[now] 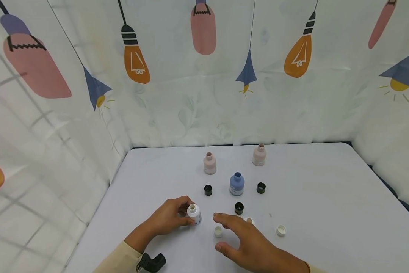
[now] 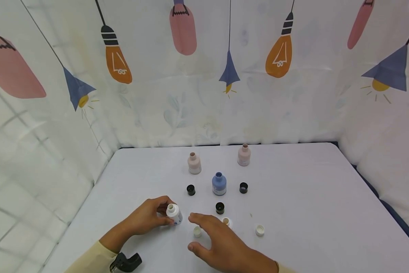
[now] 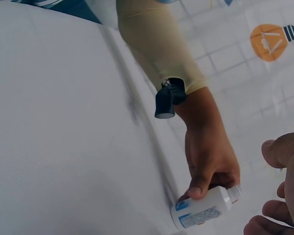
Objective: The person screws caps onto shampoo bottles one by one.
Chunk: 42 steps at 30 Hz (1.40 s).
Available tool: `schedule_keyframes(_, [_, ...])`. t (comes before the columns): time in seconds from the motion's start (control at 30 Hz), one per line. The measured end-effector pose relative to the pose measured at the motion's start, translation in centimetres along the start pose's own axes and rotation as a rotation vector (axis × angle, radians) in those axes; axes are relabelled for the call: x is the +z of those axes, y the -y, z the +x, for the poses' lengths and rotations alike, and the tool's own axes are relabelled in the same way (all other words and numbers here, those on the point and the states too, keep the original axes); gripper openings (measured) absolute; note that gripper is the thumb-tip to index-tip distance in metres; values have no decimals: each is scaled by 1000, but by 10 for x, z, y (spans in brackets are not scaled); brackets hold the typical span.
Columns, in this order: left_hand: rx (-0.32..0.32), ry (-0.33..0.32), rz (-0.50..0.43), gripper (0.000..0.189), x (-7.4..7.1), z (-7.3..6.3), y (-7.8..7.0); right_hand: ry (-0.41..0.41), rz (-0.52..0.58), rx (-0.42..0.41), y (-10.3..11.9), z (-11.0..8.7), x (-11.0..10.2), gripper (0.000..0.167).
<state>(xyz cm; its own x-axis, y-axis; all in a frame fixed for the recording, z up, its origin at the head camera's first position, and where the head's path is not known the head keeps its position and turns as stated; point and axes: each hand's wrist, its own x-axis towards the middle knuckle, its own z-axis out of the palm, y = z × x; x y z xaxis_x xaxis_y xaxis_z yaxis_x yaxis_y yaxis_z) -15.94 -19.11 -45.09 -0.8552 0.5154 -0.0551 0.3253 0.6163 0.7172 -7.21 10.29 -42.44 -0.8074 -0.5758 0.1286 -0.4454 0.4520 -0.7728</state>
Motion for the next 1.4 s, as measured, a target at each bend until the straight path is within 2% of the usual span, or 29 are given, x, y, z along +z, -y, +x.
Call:
schedule_keyframes(0.13, [1, -2, 3, 36, 0, 0, 1, 1, -7, 15, -2, 2, 6, 59])
schedule_keyframes(0.43, [4, -1, -8, 36, 1, 1, 3, 57, -4, 146, -3, 10, 15, 59])
schedule_keyframes(0.8, [1, 12, -11, 36, 1, 1, 3, 31, -47, 166, -13, 16, 33, 54])
schedule_keyframes(1.03, [7, 9, -18, 35, 1, 1, 4, -24, -84, 147, -19, 20, 40, 50])
schedule_keyframes(1.4, [14, 9, -22, 35, 1, 1, 5, -40, -146, 218, -20, 24, 47, 49])
